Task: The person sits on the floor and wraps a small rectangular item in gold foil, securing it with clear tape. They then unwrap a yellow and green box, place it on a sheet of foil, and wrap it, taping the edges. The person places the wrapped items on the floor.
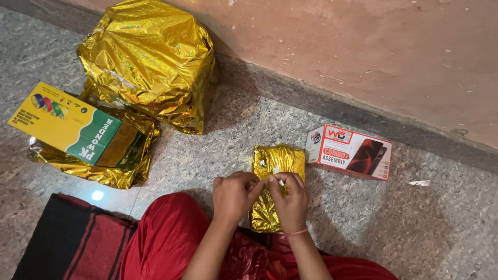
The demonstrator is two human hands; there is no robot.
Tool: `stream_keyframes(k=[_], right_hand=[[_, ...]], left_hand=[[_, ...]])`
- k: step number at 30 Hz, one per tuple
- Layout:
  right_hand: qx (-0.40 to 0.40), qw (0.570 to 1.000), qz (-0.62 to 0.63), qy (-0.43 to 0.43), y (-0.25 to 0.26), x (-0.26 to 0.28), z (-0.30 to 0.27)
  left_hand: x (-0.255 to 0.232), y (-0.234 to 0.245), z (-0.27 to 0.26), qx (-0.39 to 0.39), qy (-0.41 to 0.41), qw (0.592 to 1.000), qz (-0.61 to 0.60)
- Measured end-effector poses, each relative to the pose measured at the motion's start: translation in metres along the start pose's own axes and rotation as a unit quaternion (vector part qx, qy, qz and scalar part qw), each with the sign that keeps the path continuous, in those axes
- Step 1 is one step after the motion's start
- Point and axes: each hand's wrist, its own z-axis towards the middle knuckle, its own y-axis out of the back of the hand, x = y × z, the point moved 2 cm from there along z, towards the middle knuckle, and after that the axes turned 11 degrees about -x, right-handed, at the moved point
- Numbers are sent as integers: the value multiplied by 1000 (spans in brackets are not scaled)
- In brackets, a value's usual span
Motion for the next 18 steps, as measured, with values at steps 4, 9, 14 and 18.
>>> stream_keyframes(k=[4,9,14,18], right_hand=[[-8,999,-8,-41,-4,-5,7],[-22,1000,-11,-10,-14,-19,14],[-47,999,-2,-17,-10,-37,30],[-59,988,-21,-138,9,-53,55]], left_hand=[[6,3,8,35,34,999,9],[17,3,13,73,99,992,-3],[29,-3,16,38,86,996,-9],[37,-11,17,8,124,985,-121]])
